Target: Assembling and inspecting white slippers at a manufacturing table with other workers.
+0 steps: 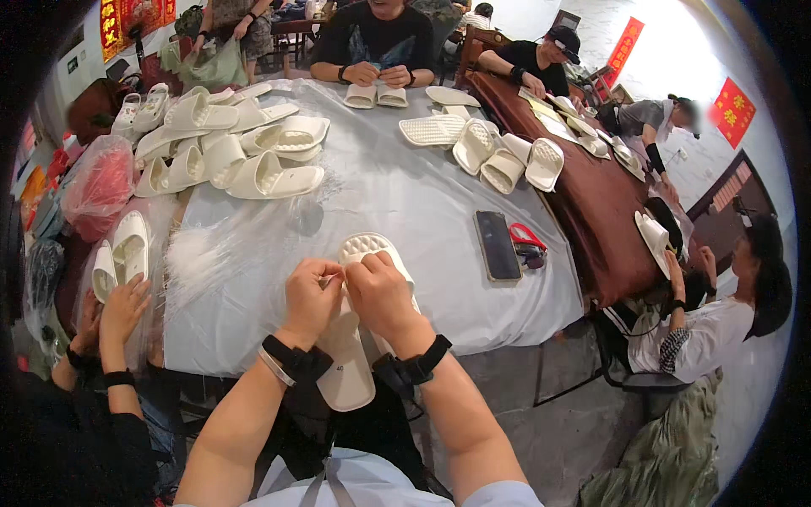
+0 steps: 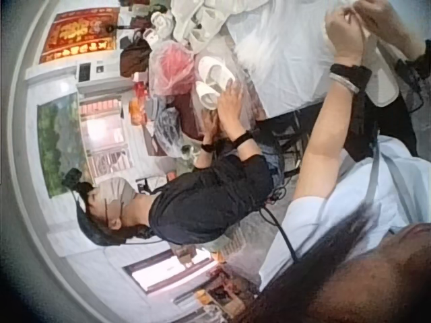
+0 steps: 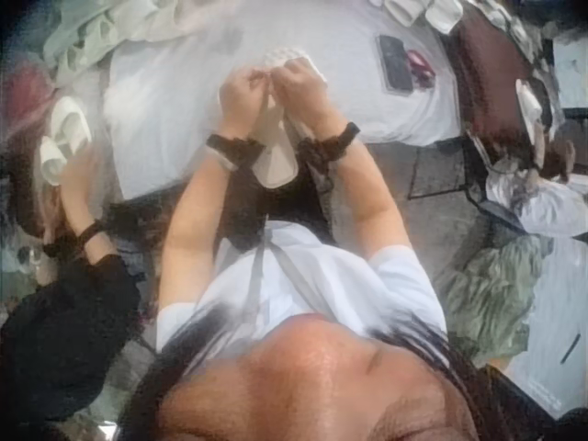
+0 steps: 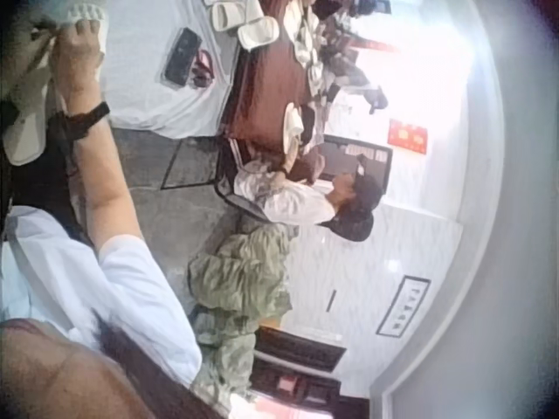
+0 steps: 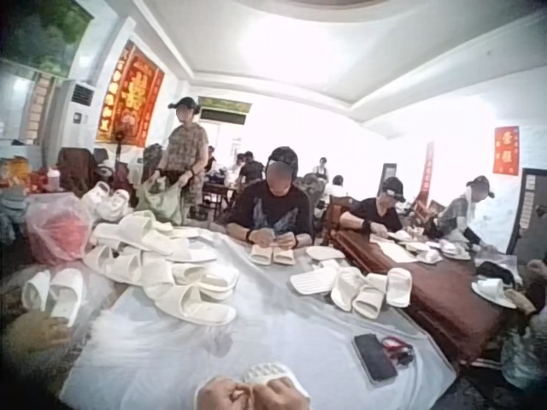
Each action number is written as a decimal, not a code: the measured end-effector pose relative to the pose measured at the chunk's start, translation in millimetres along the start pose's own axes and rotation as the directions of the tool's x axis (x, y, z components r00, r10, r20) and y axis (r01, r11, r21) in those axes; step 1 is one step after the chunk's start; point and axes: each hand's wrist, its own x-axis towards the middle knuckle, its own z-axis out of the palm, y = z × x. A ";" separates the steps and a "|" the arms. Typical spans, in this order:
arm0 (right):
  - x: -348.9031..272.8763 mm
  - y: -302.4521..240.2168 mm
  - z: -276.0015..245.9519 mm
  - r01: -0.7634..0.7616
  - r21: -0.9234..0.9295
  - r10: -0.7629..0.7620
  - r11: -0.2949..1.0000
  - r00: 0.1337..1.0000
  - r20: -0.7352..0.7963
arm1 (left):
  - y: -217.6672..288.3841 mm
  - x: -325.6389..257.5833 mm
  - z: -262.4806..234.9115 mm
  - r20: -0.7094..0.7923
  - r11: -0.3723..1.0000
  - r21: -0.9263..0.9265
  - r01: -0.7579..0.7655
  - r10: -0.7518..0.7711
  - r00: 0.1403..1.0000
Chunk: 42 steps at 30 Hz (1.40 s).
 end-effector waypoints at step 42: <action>3.6 -7.1 3.5 -0.069 -0.040 0.071 0.997 0.996 0.052 | -5.0 4.9 -8.6 0.053 0.989 0.089 -0.121 0.117 0.992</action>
